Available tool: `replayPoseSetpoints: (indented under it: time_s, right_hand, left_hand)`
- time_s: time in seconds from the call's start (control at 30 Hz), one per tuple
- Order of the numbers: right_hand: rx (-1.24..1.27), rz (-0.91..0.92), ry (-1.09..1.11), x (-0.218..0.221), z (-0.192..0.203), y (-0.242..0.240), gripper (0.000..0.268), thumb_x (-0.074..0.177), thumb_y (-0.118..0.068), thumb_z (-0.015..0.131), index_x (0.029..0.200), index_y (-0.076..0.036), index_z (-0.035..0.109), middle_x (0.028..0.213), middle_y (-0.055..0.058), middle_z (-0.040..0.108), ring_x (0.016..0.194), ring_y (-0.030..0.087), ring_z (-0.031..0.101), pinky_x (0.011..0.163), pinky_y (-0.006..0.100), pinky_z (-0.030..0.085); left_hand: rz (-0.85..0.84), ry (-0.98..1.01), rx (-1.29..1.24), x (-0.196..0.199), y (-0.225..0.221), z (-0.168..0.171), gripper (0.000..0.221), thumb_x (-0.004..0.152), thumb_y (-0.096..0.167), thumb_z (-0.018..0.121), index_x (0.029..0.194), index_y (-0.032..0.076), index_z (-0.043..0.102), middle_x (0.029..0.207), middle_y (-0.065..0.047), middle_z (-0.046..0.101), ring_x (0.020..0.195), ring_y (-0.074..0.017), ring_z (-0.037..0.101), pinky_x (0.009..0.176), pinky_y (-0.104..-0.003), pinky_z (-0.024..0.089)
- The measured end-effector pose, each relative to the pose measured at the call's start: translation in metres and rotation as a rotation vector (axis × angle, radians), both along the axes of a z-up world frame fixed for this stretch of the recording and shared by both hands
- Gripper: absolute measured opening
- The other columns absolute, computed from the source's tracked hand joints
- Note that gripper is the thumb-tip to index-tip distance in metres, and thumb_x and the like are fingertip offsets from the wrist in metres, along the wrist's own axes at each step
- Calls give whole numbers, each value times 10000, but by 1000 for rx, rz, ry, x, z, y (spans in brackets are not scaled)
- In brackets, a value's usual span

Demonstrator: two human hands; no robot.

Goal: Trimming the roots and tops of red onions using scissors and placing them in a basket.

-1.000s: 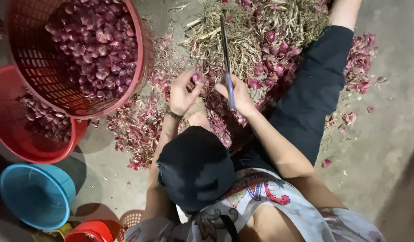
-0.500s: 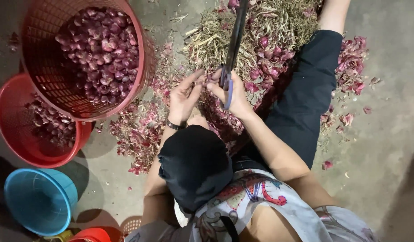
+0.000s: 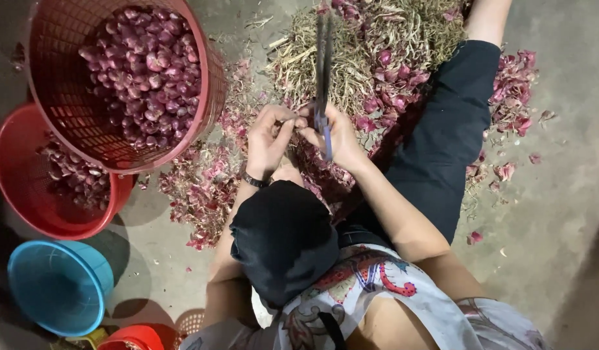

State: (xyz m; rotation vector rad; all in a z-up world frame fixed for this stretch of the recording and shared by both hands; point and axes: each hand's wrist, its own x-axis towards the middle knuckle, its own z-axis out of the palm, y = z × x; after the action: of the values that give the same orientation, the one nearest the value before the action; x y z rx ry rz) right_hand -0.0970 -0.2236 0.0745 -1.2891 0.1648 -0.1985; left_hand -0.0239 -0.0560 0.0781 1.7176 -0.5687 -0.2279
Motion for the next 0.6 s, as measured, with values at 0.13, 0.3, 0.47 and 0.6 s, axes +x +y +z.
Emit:
replayPoseSetpoints:
  time_s: [0.13, 0.3, 0.47, 0.6]
  right_hand:
    - [-82, 49, -3, -1, -15, 1, 371, 813, -69, 832, 1156, -49, 692, 1020, 117, 716, 977, 176, 641, 909, 314, 508]
    - [-87, 95, 21, -8, -3, 0, 366, 805, -66, 824, 1142, -23, 690, 969, 129, 711, 864, 165, 622, 760, 279, 508]
    - [195, 22, 112, -1, 3, -2, 358, 823, -105, 831, 1110, 15, 654, 911, 125, 682, 769, 159, 671, 720, 284, 590]
    - [247, 0, 168, -7, 4, -5, 317, 829, -89, 852, 1056, 18, 659, 828, 122, 692, 653, 159, 721, 617, 265, 615]
  left_hand:
    - [-23, -32, 206, 9, 1, 1, 81, 924, 55, 706, 991, 84, 743, 949, -115, 715, 926, -276, 703, 809, -375, 563]
    - [-18, 494, 28, 13, -11, 7, 122, 955, 88, 625, 1034, 14, 682, 856, -81, 718, 759, -110, 670, 679, -226, 566]
    - [33, 456, -50, 10, 5, -8, 340, 972, -33, 526, 1307, -33, 582, 1200, -248, 638, 1039, -323, 670, 917, -433, 572]
    - [-178, 335, -345, -12, 9, -29, 466, 1013, 53, 623, 1467, 107, 532, 1467, -125, 542, 1295, -217, 560, 986, -320, 539]
